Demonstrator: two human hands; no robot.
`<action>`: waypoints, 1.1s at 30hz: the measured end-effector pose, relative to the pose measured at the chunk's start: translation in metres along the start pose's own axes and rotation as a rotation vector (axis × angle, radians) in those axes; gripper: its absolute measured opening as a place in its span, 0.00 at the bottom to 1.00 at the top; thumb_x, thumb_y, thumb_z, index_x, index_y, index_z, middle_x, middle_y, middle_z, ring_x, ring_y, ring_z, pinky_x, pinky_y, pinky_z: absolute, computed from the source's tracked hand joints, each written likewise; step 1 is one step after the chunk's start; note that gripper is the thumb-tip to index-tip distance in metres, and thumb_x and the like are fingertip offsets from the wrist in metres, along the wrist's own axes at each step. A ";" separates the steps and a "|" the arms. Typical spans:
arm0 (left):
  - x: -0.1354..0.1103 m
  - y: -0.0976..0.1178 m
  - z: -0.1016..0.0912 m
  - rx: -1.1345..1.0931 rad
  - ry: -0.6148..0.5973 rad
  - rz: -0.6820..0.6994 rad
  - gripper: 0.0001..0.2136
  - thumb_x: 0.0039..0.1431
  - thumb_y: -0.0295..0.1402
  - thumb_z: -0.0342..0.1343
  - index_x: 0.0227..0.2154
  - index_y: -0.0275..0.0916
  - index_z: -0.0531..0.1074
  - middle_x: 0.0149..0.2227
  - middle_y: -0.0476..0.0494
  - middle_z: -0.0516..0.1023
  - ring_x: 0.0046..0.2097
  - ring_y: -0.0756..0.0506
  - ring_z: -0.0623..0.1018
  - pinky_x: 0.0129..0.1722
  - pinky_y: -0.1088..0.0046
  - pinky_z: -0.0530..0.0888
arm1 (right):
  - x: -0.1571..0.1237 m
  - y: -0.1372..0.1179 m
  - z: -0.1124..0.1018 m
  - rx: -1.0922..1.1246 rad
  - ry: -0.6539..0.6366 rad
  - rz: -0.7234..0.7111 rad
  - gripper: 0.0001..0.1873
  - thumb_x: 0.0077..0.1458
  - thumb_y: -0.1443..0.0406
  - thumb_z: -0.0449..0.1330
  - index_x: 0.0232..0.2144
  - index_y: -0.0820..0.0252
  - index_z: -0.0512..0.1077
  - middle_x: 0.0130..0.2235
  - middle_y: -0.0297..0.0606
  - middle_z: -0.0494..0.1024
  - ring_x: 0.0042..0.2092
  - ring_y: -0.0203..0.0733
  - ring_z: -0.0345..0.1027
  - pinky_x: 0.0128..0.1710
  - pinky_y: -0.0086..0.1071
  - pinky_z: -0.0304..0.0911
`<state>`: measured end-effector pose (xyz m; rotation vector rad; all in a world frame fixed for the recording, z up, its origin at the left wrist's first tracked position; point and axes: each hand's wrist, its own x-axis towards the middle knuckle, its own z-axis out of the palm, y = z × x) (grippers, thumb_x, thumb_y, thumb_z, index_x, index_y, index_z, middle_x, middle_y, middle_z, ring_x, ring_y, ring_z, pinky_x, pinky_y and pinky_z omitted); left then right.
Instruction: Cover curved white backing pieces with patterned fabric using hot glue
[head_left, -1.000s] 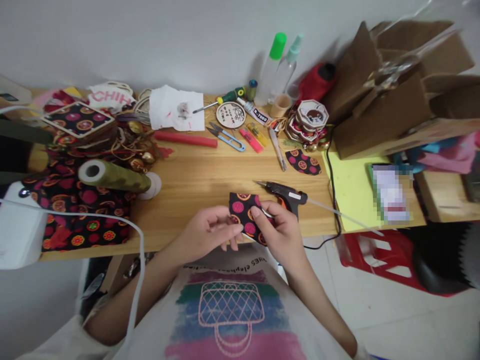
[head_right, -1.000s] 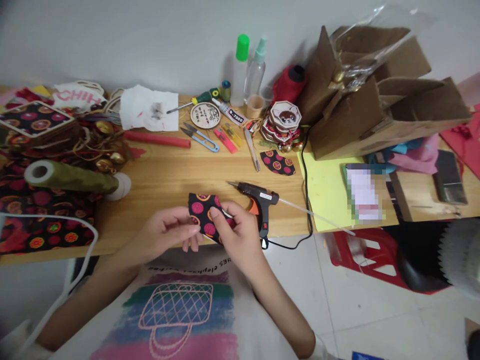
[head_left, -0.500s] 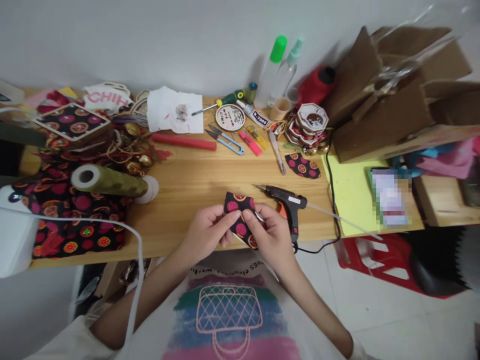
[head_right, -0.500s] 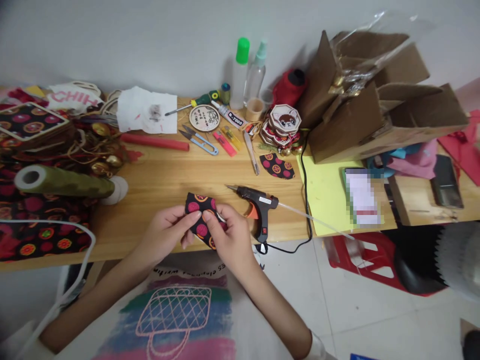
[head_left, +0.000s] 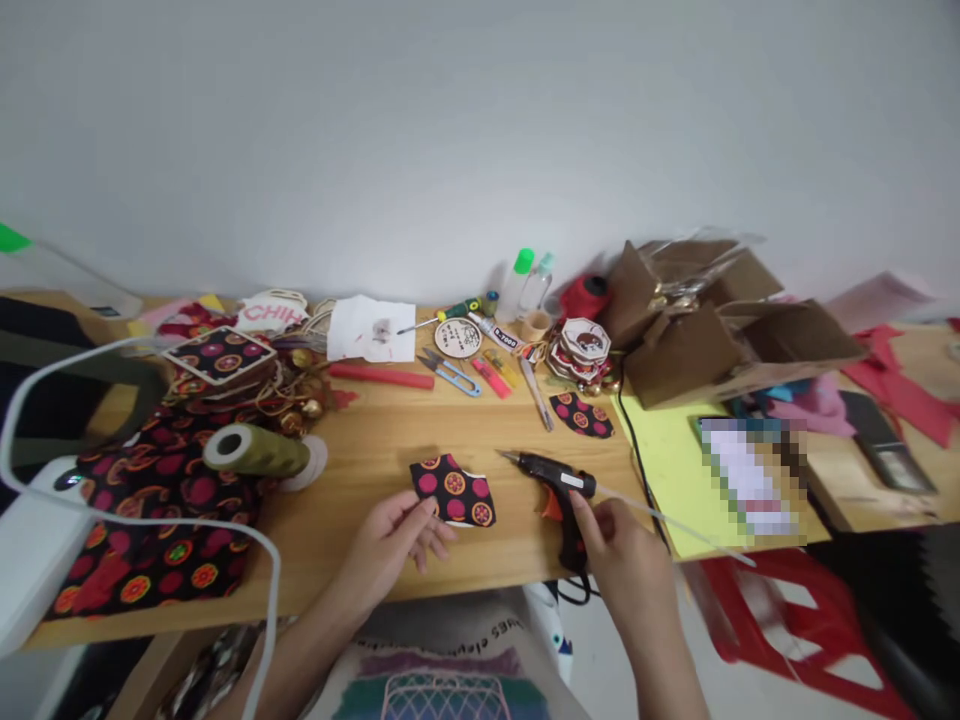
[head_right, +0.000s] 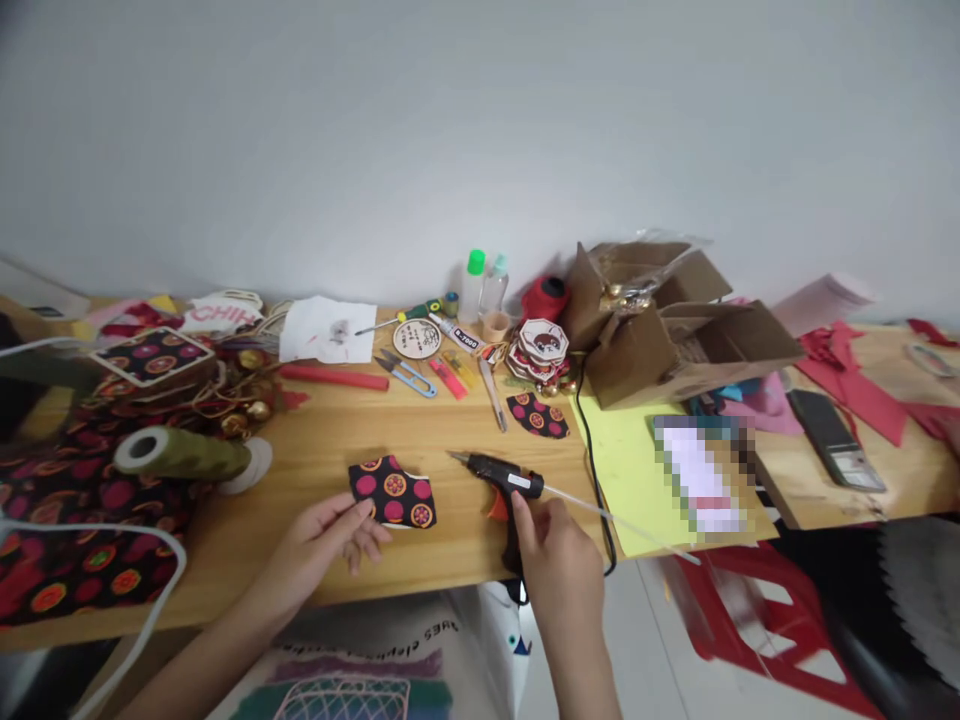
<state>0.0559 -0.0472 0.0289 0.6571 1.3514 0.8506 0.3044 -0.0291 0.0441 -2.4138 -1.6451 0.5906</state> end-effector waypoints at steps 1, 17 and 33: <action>-0.001 0.000 0.000 -0.020 0.011 -0.024 0.26 0.41 0.57 0.63 0.25 0.36 0.68 0.25 0.41 0.80 0.22 0.50 0.76 0.18 0.79 0.67 | 0.001 0.003 0.002 -0.050 -0.023 0.015 0.20 0.57 0.47 0.55 0.24 0.55 0.66 0.25 0.39 0.78 0.29 0.47 0.73 0.28 0.32 0.54; -0.023 0.002 -0.013 0.826 -0.100 0.450 0.11 0.62 0.34 0.48 0.33 0.39 0.76 0.33 0.43 0.80 0.32 0.46 0.79 0.31 0.72 0.71 | -0.010 -0.043 0.003 -0.291 -0.105 0.061 0.31 0.56 0.43 0.57 0.43 0.67 0.71 0.45 0.56 0.80 0.46 0.56 0.77 0.39 0.39 0.66; 0.009 -0.004 0.035 1.268 0.030 0.627 0.05 0.63 0.29 0.56 0.38 0.39 0.76 0.42 0.40 0.78 0.43 0.41 0.79 0.39 0.68 0.74 | -0.012 -0.045 0.009 -0.324 -0.062 0.064 0.30 0.57 0.47 0.58 0.46 0.69 0.69 0.46 0.57 0.79 0.46 0.55 0.77 0.39 0.38 0.66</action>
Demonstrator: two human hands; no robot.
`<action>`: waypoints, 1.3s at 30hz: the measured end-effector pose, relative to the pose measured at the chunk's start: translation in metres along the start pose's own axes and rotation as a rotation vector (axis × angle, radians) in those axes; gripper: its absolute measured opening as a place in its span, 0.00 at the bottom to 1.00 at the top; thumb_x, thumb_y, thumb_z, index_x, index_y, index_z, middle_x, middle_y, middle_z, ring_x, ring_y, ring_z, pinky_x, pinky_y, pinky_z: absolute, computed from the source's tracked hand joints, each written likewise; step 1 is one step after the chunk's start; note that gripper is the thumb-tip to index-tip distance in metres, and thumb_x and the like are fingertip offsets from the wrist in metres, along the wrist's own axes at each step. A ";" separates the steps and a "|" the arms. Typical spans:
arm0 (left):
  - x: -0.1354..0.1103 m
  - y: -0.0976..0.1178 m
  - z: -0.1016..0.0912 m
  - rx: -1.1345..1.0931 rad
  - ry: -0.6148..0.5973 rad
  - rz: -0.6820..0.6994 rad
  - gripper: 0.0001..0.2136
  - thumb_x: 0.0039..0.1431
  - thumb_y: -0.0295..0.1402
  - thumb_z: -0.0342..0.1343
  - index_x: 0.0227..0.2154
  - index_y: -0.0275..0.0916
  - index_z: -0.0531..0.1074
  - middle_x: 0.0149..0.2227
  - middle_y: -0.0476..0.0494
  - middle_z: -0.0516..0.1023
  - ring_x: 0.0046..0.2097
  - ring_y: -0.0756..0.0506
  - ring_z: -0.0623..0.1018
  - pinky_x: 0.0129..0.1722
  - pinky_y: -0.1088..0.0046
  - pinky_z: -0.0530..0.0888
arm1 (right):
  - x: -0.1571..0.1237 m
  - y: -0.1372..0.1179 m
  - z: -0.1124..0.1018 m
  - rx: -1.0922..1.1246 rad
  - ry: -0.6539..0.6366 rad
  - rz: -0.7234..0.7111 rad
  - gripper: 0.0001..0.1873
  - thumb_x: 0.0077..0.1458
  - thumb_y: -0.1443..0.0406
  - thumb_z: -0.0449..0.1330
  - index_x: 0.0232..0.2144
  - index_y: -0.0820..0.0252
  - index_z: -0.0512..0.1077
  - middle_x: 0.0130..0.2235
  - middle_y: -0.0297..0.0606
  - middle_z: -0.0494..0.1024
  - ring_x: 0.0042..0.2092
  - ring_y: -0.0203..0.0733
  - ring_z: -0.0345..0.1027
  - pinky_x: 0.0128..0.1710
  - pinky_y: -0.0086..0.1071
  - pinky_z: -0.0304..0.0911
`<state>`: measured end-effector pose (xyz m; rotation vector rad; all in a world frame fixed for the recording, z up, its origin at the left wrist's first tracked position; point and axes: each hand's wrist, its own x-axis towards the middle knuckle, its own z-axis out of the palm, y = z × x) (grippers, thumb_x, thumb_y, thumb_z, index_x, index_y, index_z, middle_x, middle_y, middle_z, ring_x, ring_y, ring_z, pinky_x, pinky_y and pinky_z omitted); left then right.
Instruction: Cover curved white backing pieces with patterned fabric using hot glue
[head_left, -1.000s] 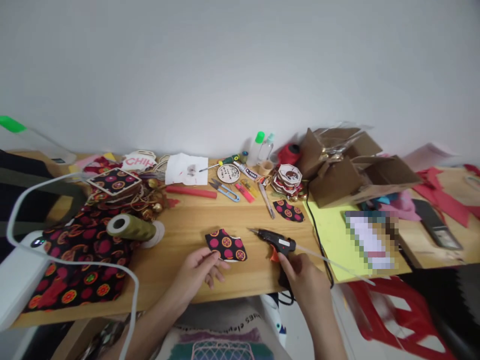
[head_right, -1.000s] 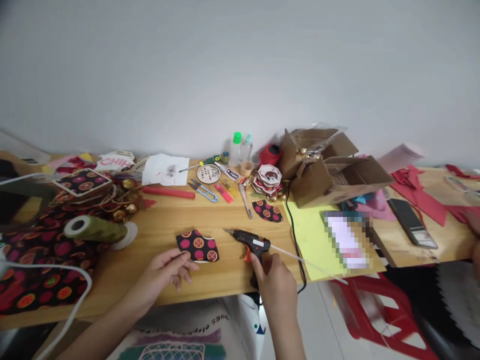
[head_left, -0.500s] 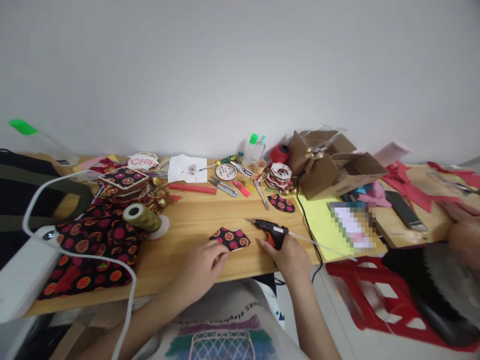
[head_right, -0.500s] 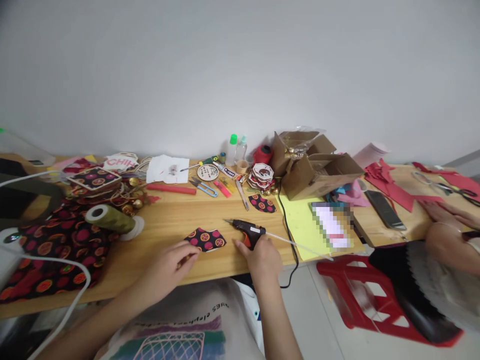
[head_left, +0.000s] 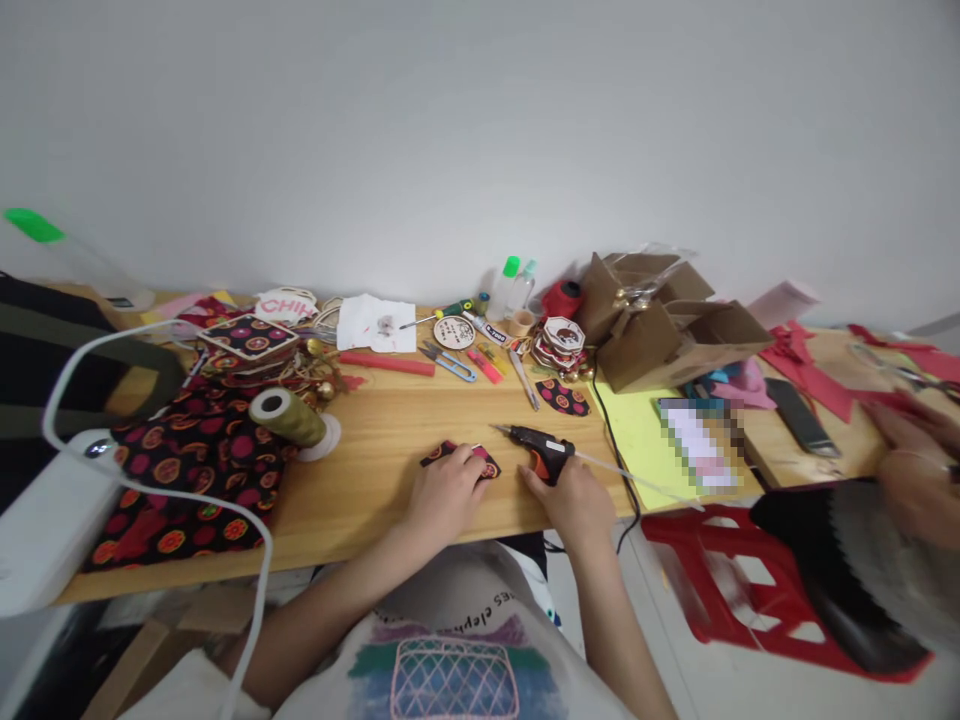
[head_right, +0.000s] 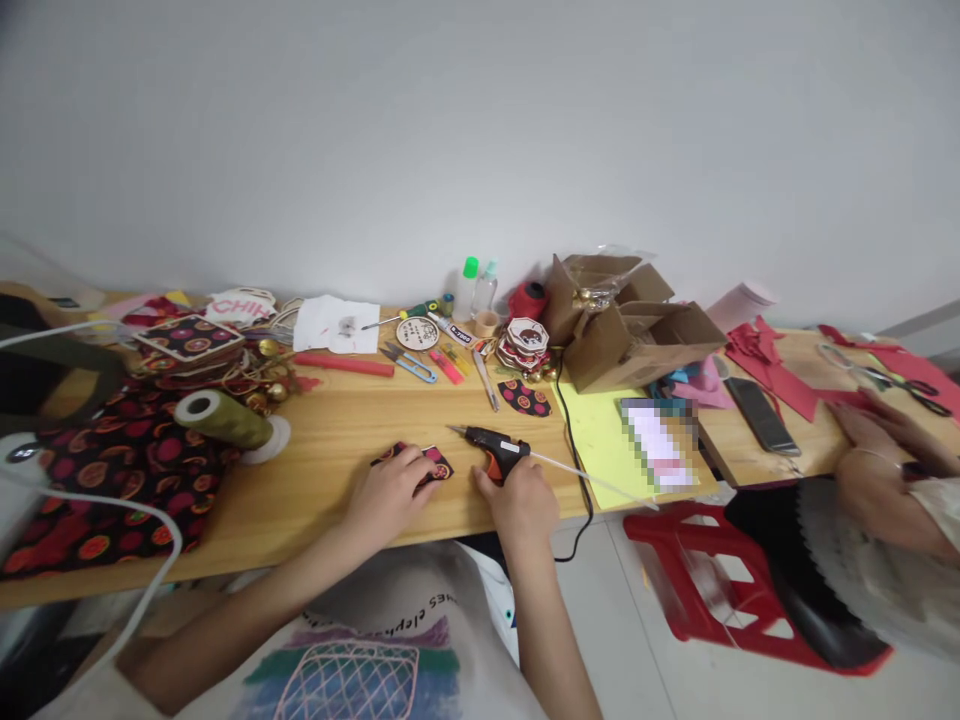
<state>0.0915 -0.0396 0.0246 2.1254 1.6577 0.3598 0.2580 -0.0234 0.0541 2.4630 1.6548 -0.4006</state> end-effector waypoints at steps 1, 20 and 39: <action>0.000 -0.001 0.001 -0.009 0.005 -0.002 0.05 0.63 0.29 0.54 0.38 0.39 0.76 0.42 0.40 0.78 0.42 0.41 0.79 0.39 0.68 0.74 | 0.000 0.001 0.001 0.000 0.006 -0.009 0.30 0.57 0.47 0.58 0.46 0.69 0.69 0.46 0.57 0.79 0.46 0.56 0.77 0.39 0.38 0.66; -0.008 -0.052 -0.024 -0.426 0.219 0.020 0.13 0.62 0.25 0.44 0.38 0.39 0.74 0.39 0.43 0.75 0.42 0.46 0.76 0.44 0.70 0.71 | 0.012 0.021 0.002 0.357 0.091 -0.092 0.23 0.41 0.42 0.56 0.23 0.53 0.62 0.20 0.36 0.70 0.25 0.43 0.65 0.25 0.32 0.55; 0.010 -0.063 -0.022 -0.708 0.240 -0.238 0.04 0.51 0.29 0.61 0.30 0.37 0.73 0.34 0.50 0.72 0.28 0.53 0.71 0.29 0.76 0.69 | -0.010 0.003 0.018 0.332 0.124 -0.141 0.24 0.38 0.44 0.57 0.27 0.51 0.52 0.20 0.32 0.67 0.23 0.41 0.61 0.24 0.32 0.53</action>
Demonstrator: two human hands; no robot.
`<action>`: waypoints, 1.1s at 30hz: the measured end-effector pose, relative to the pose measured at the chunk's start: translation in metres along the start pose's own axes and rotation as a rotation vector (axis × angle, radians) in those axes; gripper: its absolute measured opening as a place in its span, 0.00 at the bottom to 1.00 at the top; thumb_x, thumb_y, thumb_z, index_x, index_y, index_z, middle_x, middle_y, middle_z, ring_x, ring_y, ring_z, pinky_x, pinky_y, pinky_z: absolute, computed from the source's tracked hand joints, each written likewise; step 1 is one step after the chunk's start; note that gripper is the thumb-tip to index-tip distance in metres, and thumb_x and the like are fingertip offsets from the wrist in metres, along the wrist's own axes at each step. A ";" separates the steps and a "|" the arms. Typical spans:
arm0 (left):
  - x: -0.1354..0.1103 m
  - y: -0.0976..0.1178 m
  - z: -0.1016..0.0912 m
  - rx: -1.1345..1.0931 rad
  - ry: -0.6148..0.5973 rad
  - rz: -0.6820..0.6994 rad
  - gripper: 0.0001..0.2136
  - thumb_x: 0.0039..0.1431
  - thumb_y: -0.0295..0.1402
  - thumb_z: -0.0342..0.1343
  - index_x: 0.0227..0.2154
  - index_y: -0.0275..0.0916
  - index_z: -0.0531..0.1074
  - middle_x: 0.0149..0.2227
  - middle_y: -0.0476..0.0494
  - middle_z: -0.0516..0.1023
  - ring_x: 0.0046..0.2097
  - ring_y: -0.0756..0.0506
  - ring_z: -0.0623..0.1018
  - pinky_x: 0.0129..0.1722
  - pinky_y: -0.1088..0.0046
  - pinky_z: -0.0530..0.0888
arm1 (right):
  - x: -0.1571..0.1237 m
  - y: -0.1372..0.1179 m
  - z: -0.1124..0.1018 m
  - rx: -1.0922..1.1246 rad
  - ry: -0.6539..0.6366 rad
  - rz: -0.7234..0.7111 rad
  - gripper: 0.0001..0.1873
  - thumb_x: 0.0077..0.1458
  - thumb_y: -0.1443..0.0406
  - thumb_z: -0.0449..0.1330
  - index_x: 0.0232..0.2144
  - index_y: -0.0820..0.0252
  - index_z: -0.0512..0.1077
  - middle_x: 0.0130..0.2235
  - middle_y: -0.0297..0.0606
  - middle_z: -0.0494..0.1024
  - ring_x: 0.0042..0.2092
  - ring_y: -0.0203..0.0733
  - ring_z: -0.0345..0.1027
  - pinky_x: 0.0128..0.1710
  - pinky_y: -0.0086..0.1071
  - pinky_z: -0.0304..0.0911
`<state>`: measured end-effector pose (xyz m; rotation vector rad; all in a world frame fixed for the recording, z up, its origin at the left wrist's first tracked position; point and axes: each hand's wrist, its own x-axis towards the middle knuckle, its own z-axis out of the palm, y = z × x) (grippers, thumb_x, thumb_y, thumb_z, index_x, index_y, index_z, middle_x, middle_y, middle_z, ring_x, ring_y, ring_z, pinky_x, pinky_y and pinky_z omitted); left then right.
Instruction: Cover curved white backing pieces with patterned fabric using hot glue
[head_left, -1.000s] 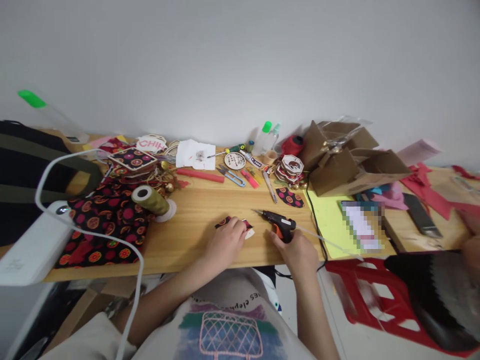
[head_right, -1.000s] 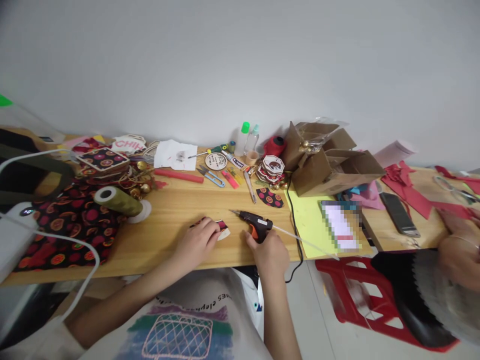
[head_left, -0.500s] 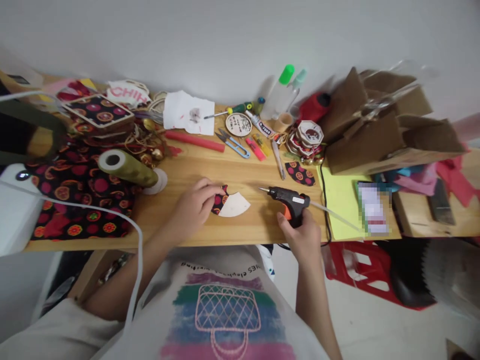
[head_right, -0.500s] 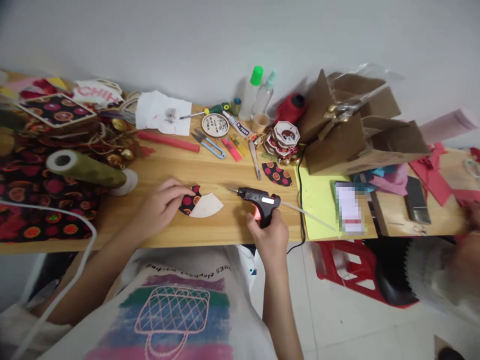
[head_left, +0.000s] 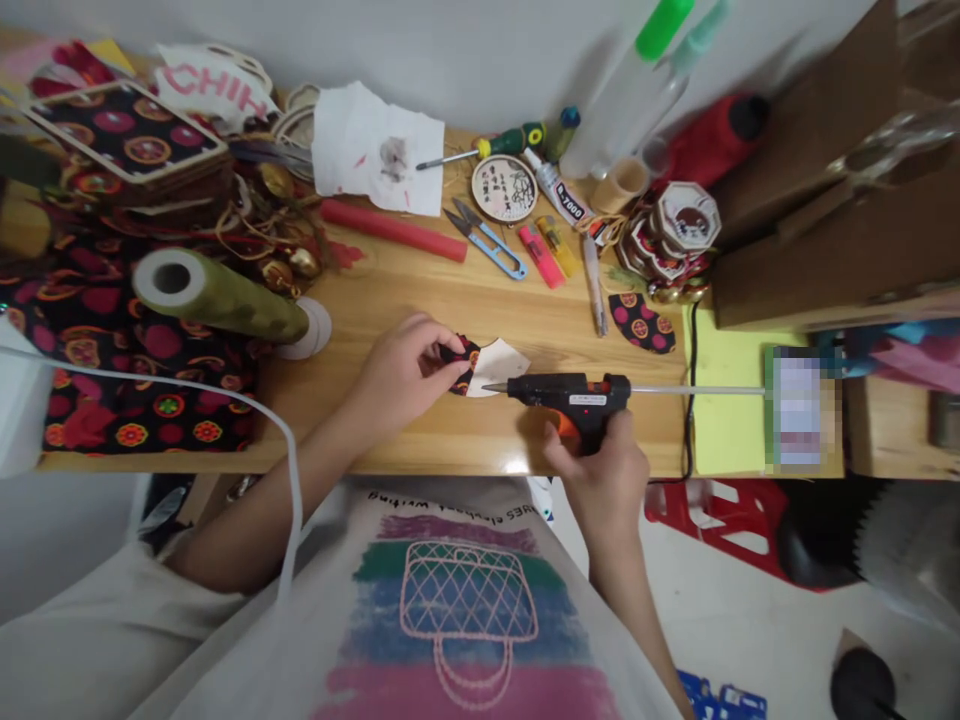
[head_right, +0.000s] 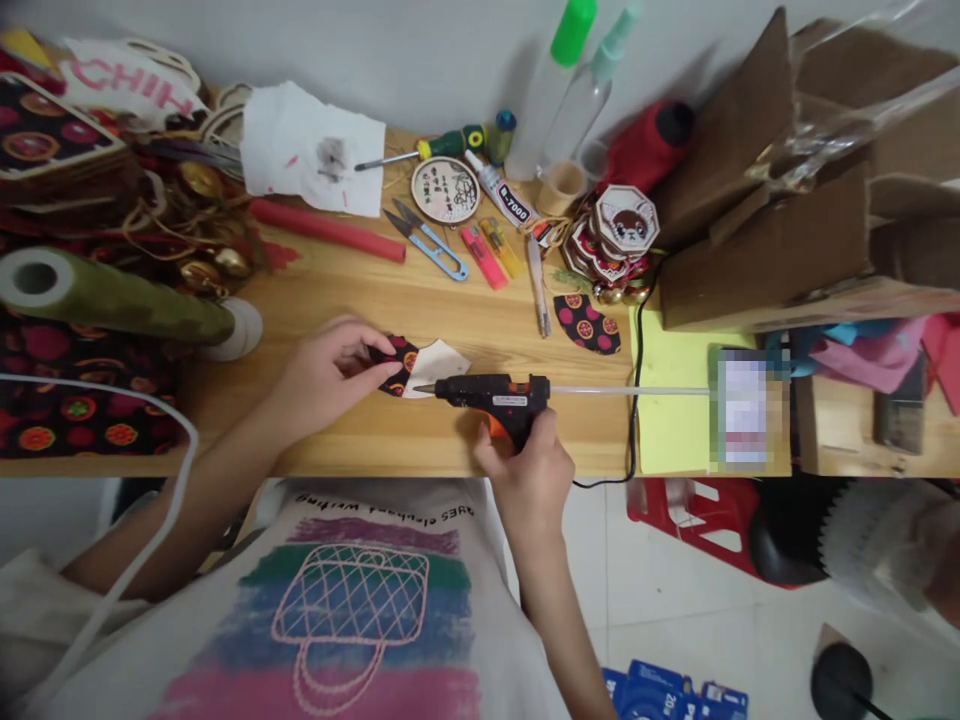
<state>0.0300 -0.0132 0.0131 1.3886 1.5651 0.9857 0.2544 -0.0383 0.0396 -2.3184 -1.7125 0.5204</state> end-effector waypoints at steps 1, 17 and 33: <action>0.002 0.001 0.001 0.021 0.013 0.000 0.04 0.51 0.27 0.62 0.29 0.37 0.72 0.32 0.51 0.72 0.27 0.54 0.70 0.29 0.77 0.68 | 0.000 0.000 0.002 -0.023 0.008 0.004 0.23 0.39 0.44 0.57 0.27 0.51 0.53 0.21 0.34 0.69 0.23 0.42 0.63 0.24 0.32 0.54; 0.001 -0.006 -0.004 0.292 -0.051 0.255 0.10 0.59 0.24 0.53 0.34 0.41 0.78 0.40 0.48 0.78 0.41 0.48 0.78 0.41 0.73 0.73 | 0.002 0.011 0.011 -0.012 0.080 -0.202 0.19 0.43 0.50 0.59 0.33 0.56 0.67 0.21 0.33 0.73 0.23 0.42 0.67 0.23 0.32 0.57; 0.004 -0.002 -0.012 0.326 -0.144 0.275 0.06 0.60 0.31 0.55 0.37 0.40 0.77 0.38 0.46 0.81 0.41 0.45 0.79 0.43 0.67 0.74 | 0.002 0.012 0.013 -0.036 0.086 -0.183 0.20 0.44 0.49 0.58 0.33 0.57 0.67 0.21 0.33 0.70 0.24 0.42 0.64 0.24 0.33 0.56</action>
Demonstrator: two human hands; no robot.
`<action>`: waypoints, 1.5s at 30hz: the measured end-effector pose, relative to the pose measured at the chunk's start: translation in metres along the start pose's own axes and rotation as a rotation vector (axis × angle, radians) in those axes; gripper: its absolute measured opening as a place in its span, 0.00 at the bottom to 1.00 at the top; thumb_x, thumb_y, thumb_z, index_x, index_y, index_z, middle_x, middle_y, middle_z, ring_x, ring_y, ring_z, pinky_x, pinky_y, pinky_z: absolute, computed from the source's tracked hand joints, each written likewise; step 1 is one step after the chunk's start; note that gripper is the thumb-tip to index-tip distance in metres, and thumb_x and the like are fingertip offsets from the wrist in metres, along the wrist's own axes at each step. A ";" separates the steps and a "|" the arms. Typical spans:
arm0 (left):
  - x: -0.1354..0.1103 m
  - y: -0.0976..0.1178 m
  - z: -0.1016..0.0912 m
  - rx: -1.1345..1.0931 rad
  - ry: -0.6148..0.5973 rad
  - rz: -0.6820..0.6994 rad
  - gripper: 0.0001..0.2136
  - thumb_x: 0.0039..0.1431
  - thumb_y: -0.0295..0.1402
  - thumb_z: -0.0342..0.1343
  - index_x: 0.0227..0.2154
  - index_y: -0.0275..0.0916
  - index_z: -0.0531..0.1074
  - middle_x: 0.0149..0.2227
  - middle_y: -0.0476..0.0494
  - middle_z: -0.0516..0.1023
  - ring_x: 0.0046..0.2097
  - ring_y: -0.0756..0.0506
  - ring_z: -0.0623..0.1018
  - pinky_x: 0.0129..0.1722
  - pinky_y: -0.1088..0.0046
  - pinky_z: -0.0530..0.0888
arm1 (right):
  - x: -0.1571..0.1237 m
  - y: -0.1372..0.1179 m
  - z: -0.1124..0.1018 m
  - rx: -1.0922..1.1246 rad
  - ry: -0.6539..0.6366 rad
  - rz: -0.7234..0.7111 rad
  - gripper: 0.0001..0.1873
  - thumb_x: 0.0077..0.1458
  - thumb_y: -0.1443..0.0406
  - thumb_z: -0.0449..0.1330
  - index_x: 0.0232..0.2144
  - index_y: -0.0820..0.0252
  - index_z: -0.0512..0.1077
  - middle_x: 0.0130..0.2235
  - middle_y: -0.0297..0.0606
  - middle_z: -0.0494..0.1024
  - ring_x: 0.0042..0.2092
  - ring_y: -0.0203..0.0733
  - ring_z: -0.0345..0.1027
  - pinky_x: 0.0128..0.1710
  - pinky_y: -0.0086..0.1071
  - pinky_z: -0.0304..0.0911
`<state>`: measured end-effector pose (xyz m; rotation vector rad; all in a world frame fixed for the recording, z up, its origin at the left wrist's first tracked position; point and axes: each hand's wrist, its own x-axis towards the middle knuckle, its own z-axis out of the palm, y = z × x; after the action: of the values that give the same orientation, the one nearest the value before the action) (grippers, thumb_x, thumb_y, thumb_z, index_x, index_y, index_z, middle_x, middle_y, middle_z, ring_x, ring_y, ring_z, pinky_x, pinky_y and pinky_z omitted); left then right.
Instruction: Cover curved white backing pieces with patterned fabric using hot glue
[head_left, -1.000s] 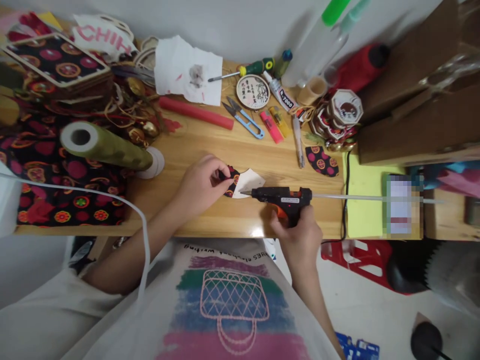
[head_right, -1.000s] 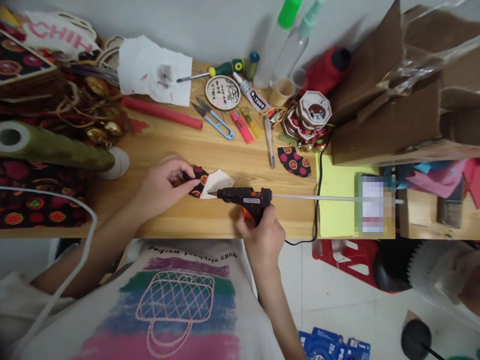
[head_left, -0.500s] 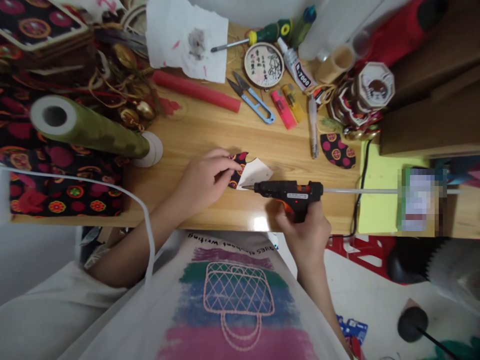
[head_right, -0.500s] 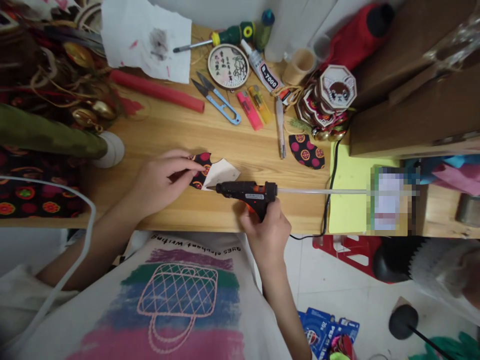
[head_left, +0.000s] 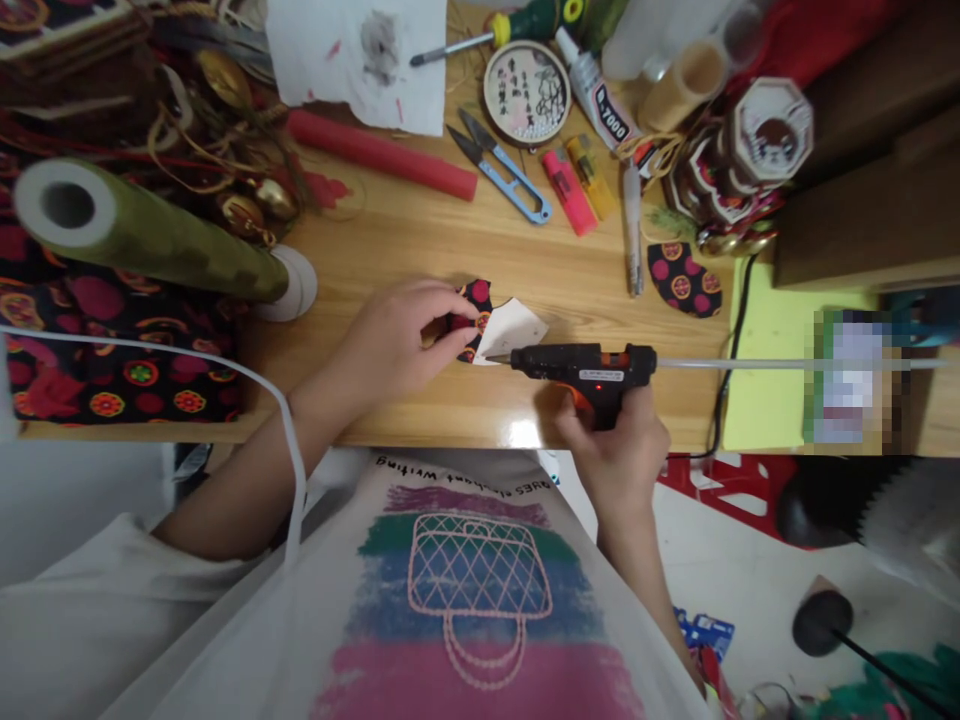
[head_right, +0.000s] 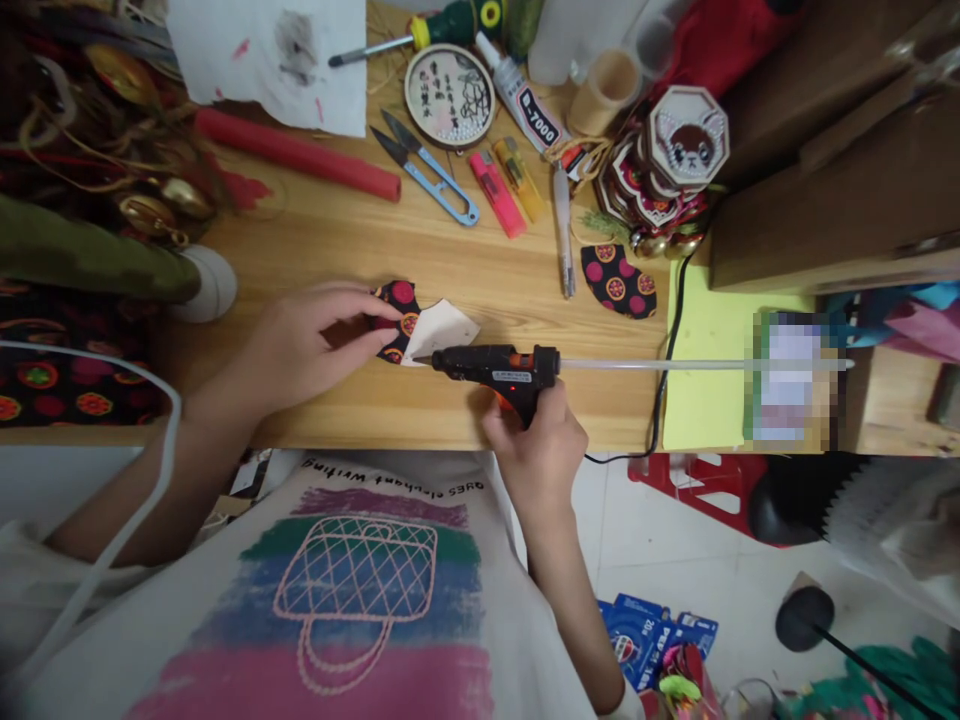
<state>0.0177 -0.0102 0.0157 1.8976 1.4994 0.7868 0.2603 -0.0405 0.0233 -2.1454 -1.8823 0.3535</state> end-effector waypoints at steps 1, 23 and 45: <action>0.001 -0.001 0.000 -0.012 -0.002 -0.015 0.05 0.58 0.31 0.57 0.36 0.40 0.76 0.37 0.47 0.80 0.41 0.45 0.79 0.43 0.67 0.74 | 0.000 0.000 0.001 0.004 0.003 -0.007 0.20 0.44 0.49 0.58 0.34 0.57 0.67 0.21 0.33 0.70 0.24 0.42 0.64 0.24 0.33 0.56; 0.001 -0.008 0.002 -0.065 0.008 -0.063 0.09 0.56 0.25 0.55 0.37 0.40 0.78 0.41 0.49 0.81 0.43 0.47 0.79 0.44 0.71 0.76 | 0.005 0.005 -0.001 -0.019 -0.012 -0.179 0.17 0.49 0.55 0.54 0.39 0.57 0.66 0.23 0.33 0.69 0.24 0.42 0.64 0.23 0.32 0.58; 0.001 -0.009 0.003 -0.120 0.036 -0.082 0.08 0.55 0.26 0.57 0.35 0.42 0.78 0.39 0.48 0.81 0.38 0.46 0.79 0.34 0.73 0.75 | 0.014 -0.002 -0.002 -0.025 -0.055 -0.127 0.18 0.46 0.54 0.54 0.38 0.57 0.65 0.24 0.36 0.70 0.25 0.45 0.64 0.24 0.35 0.57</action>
<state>0.0147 -0.0075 0.0075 1.7319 1.5071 0.8582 0.2605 -0.0260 0.0255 -2.0390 -2.0511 0.3674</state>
